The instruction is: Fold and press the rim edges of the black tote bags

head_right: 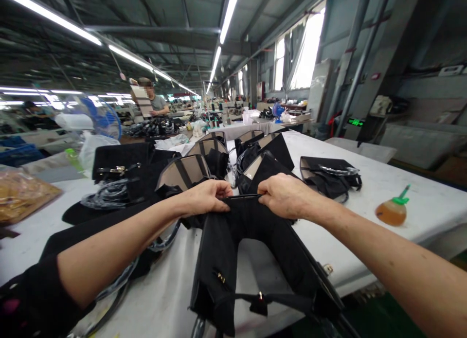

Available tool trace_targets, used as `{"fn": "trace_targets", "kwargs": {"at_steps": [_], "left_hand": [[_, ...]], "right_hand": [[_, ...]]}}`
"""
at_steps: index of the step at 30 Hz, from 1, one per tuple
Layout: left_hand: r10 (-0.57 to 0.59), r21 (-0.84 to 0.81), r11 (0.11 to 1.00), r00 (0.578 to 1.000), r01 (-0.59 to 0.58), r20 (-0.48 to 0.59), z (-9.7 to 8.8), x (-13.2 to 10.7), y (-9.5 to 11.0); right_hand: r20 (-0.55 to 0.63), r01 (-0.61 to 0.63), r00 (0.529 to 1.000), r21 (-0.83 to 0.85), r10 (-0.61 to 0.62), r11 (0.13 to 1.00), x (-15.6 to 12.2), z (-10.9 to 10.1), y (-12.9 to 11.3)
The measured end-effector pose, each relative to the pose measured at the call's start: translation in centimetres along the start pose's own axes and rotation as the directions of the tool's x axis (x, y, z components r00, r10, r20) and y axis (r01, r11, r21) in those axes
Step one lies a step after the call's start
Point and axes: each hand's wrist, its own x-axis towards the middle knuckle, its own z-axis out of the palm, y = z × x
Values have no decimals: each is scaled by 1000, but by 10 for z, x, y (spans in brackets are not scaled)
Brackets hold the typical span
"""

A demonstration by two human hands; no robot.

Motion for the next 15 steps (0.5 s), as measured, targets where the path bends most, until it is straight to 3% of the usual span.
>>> {"fn": "trace_targets", "kwargs": {"at_steps": [3, 8, 15], "left_hand": [[-12, -114, 993, 998, 5, -63, 2, 6, -8], [-11, -166, 986, 989, -14, -146, 5, 7, -8], [25, -106, 994, 995, -35, -99, 5, -1, 2]], "right_hand": [[9, -54, 999, 45, 54, 998, 2, 0, 1], [5, -95, 995, 76, 95, 993, 4, 0, 1], [-9, -97, 995, 101, 98, 990, 3, 3, 3]]}}
